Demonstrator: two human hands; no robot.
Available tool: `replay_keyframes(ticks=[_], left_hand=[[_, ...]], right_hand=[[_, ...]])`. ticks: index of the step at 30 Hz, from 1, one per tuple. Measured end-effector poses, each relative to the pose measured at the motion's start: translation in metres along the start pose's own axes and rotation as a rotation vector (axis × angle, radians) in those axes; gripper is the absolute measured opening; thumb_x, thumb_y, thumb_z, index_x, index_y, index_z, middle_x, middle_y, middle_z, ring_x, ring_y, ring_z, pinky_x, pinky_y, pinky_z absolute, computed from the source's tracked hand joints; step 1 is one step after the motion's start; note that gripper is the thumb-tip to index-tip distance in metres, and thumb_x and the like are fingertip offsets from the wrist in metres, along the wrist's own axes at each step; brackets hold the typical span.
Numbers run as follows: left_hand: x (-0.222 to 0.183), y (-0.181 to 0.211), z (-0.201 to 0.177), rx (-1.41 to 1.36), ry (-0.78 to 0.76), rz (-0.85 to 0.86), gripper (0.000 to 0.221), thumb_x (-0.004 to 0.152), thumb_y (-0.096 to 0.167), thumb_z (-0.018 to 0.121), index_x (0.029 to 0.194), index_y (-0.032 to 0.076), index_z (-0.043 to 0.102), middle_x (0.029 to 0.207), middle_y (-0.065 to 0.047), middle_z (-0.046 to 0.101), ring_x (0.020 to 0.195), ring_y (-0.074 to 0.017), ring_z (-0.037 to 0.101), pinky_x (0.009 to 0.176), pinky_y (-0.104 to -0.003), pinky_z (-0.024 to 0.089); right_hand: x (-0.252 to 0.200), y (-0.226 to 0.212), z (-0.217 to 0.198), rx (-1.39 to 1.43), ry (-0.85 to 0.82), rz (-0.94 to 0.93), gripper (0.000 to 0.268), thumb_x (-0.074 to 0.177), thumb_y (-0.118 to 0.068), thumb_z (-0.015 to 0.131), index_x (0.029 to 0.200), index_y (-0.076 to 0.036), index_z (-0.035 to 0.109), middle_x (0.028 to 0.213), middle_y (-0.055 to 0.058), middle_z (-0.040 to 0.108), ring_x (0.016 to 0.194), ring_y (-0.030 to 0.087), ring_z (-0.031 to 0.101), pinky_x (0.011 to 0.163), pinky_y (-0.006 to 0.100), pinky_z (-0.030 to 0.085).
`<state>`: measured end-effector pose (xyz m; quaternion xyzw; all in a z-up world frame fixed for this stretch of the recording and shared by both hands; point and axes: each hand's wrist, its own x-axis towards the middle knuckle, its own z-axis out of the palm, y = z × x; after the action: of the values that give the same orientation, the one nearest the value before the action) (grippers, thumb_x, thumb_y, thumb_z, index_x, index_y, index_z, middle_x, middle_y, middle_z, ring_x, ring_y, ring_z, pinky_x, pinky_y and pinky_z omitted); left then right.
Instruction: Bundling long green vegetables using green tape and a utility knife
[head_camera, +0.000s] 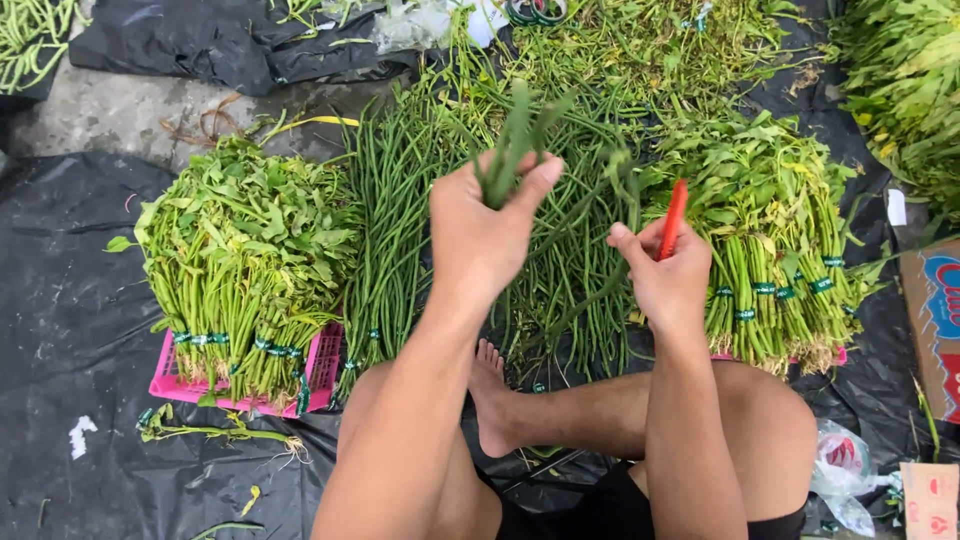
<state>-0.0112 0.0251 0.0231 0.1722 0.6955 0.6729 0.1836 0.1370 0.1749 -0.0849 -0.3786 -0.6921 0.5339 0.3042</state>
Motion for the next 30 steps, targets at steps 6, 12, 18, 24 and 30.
replay_keyframes(ticks=[6,12,18,24,30], left_hand=[[0.002,0.001,-0.011,-0.031,0.062,0.078,0.012,0.090,0.011,0.081,0.094,0.001,0.077,0.047,0.003,0.053,0.039,0.0003,0.042,0.046,-0.016,0.038],[0.004,-0.007,-0.014,-0.072,0.048,0.102,0.011,0.092,0.013,0.079,0.094,0.002,0.078,0.046,0.003,0.049,0.041,0.0017,0.037,0.045,-0.017,0.035],[0.001,-0.004,-0.017,-0.090,0.024,0.062,0.009,0.089,0.009,0.080,0.095,0.002,0.078,0.046,0.003,0.050,0.042,0.0016,0.040,0.045,-0.016,0.034],[0.001,-0.001,-0.015,-0.102,-0.001,0.026,0.012,0.088,0.011,0.081,0.094,0.002,0.078,0.048,0.001,0.053,0.042,0.0008,0.041,0.046,-0.016,0.034],[0.001,-0.005,-0.011,-0.098,-0.015,0.057,0.010,0.093,0.013,0.077,0.095,0.004,0.077,0.051,0.002,0.054,0.046,0.0008,0.041,0.049,-0.017,0.035]], right_hand=[[0.010,0.024,-0.009,-0.056,0.005,0.052,0.025,0.093,-0.012,0.084,0.095,-0.004,0.061,0.087,0.018,0.074,0.056,0.015,0.067,0.054,0.024,0.053],[0.008,0.012,-0.012,-0.249,-0.030,-0.014,0.019,0.102,-0.019,0.078,0.103,-0.006,0.065,0.095,0.013,0.078,0.060,0.013,0.071,0.060,0.024,0.054],[0.015,0.019,-0.024,-0.166,0.017,-0.117,0.025,0.100,-0.011,0.080,0.097,-0.004,0.056,0.082,0.013,0.067,0.063,0.018,0.059,0.061,0.026,0.047],[0.007,-0.001,-0.025,-0.112,-0.050,-0.122,0.017,0.107,-0.008,0.071,0.095,-0.003,0.059,0.077,0.011,0.059,0.059,0.017,0.053,0.060,0.026,0.043],[-0.007,-0.049,-0.032,-0.523,-0.015,-0.053,0.012,0.110,-0.001,0.060,0.116,0.008,0.055,0.091,0.021,0.069,0.061,0.022,0.056,0.057,0.032,0.041]])
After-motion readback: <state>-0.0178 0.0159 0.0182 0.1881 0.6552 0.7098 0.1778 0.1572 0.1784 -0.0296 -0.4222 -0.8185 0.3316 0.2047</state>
